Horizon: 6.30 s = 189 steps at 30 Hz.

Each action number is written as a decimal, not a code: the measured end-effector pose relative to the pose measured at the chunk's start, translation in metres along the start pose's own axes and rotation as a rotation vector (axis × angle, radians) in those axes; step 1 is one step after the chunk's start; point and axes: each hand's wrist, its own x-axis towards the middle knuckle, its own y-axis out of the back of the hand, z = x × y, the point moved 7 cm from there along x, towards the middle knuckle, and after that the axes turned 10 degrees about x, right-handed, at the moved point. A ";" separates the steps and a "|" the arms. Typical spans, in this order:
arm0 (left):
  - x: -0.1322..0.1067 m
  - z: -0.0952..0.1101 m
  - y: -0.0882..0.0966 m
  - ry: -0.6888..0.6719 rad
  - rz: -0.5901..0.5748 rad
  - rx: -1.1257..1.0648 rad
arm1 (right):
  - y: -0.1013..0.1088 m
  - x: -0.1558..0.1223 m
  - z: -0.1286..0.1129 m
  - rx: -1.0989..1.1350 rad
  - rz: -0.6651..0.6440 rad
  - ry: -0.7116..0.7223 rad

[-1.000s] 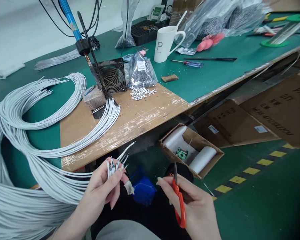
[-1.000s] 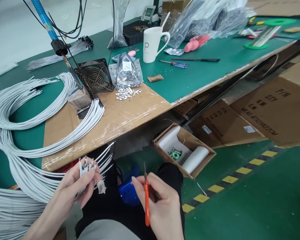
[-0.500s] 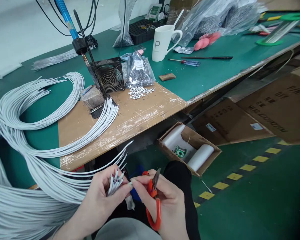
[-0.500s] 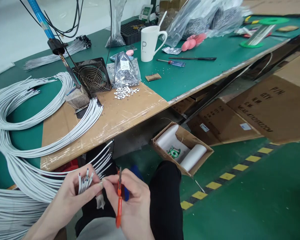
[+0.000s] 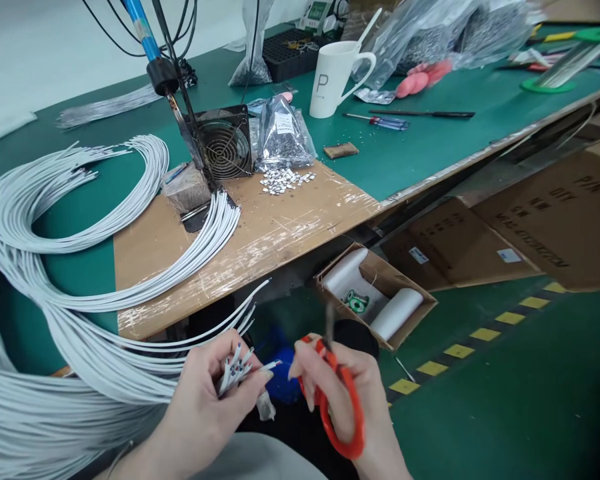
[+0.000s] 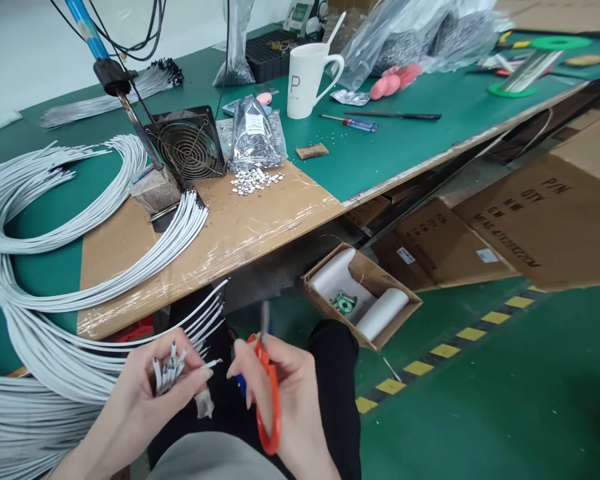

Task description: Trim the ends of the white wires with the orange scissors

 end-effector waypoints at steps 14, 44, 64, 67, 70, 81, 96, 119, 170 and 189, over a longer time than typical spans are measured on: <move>-0.001 -0.002 -0.002 -0.032 0.069 0.109 | 0.004 -0.002 0.006 -0.038 -0.017 -0.206; 0.000 -0.011 -0.004 0.091 -0.201 -0.157 | -0.015 -0.001 0.004 0.052 -0.171 0.112; 0.004 0.003 0.004 0.136 -0.114 -0.396 | -0.005 -0.016 -0.006 -0.633 -0.182 0.401; 0.003 0.004 0.004 0.094 -0.100 -0.412 | -0.008 -0.020 -0.007 -0.747 -0.203 0.534; 0.002 0.004 0.003 0.101 -0.080 -0.403 | -0.009 -0.021 -0.007 -0.794 -0.209 0.589; 0.000 0.002 0.004 0.123 -0.069 -0.350 | -0.013 -0.023 -0.011 -0.770 -0.207 0.658; 0.002 0.003 0.003 0.109 -0.078 -0.310 | -0.016 -0.021 -0.021 -0.812 -0.222 0.712; 0.002 0.004 0.003 0.102 -0.091 -0.244 | -0.014 -0.024 -0.021 -0.795 -0.198 0.763; 0.005 -0.009 0.000 0.066 -0.124 -0.323 | 0.003 -0.001 -0.007 -0.193 0.023 0.181; -0.004 -0.002 0.000 0.136 -0.130 -0.378 | -0.021 -0.010 -0.004 -0.583 -0.418 0.162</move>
